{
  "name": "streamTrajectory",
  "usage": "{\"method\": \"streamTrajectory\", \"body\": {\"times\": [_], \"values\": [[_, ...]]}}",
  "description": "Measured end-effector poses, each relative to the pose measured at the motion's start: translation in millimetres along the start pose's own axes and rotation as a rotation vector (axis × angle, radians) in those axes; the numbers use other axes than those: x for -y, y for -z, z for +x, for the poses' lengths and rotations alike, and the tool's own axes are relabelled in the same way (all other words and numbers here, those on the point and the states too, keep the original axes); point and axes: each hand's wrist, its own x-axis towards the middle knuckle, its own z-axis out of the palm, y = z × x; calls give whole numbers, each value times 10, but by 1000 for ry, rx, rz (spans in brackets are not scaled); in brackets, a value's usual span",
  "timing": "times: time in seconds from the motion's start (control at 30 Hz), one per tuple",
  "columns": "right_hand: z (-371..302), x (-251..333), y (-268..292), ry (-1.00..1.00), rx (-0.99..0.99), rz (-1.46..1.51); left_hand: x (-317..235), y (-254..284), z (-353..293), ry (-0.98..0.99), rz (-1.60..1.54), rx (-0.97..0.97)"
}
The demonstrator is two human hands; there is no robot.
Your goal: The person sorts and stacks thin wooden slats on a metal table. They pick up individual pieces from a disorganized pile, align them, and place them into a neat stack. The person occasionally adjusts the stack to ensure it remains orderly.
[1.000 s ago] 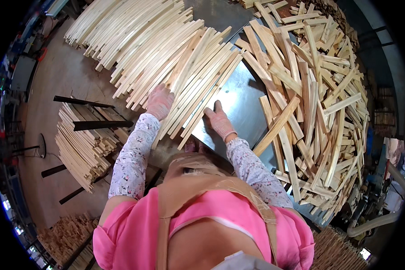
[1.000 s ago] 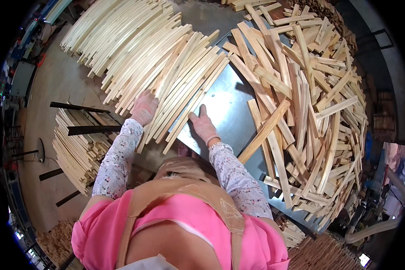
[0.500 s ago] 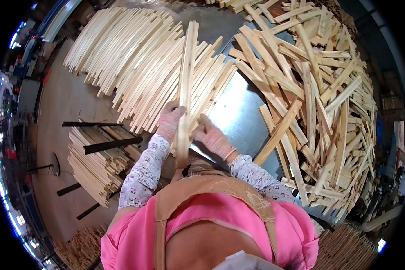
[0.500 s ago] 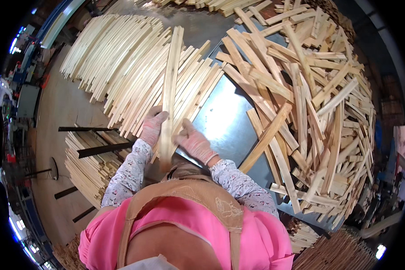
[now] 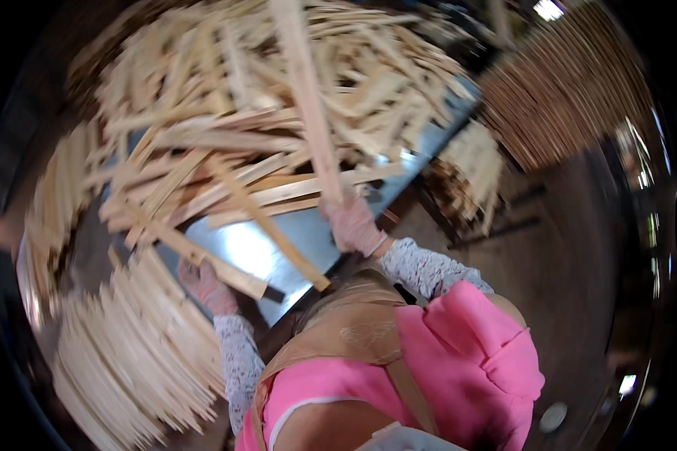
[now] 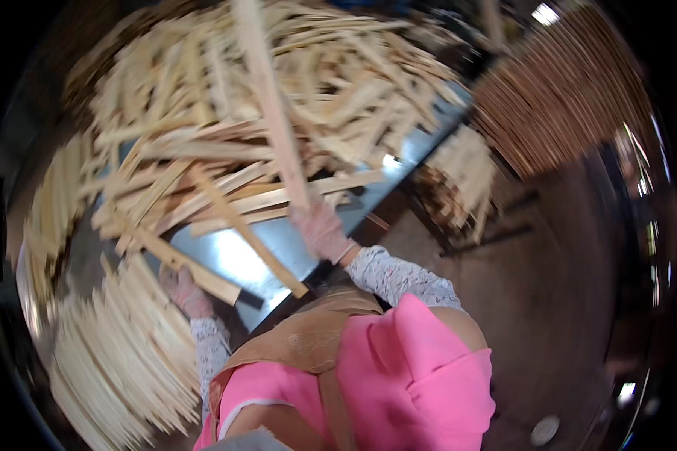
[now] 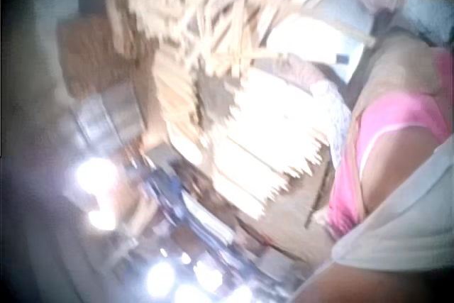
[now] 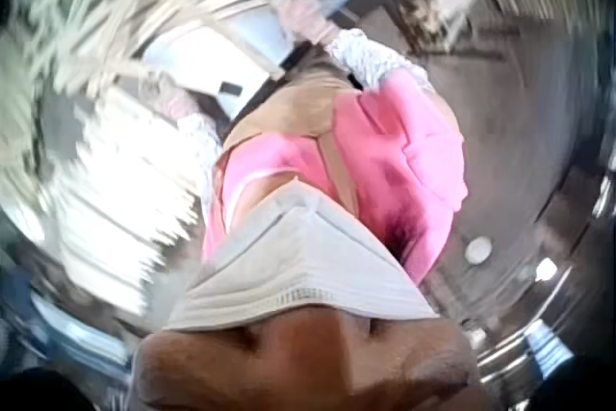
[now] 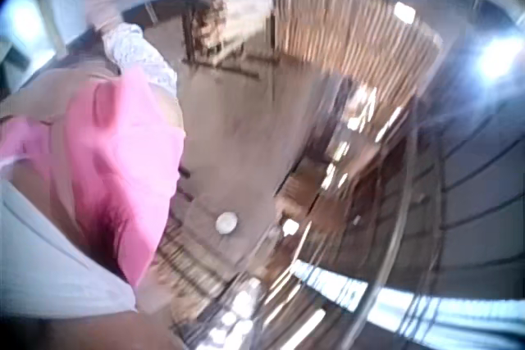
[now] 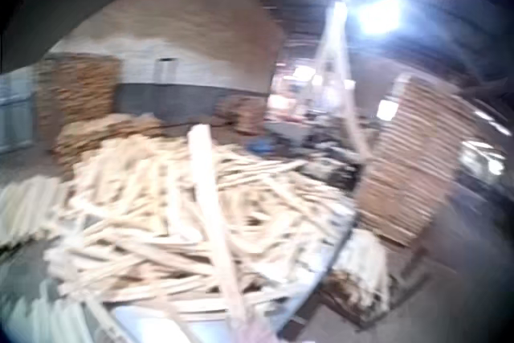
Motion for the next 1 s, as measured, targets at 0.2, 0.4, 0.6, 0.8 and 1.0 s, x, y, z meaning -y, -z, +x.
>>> {"method": "streamTrajectory", "body": {"times": [0.2,0.4,0.6,0.8,1.0], "values": [[136,-2628,1940,-315,-401,-483,389,-822,-536,168,201,142],[128,-4890,2493,-874,-656,-7,966,-1207,-791,457,-93,218],[336,-7132,2376,-668,214,-866,668,-1791,-1577,718,-154,61],[853,-7835,2461,-327,315,-952,904,-2242,-1619,574,-168,-127],[438,-8453,2612,185,40,-1199,717,-2267,-1718,389,-249,-53]]}}
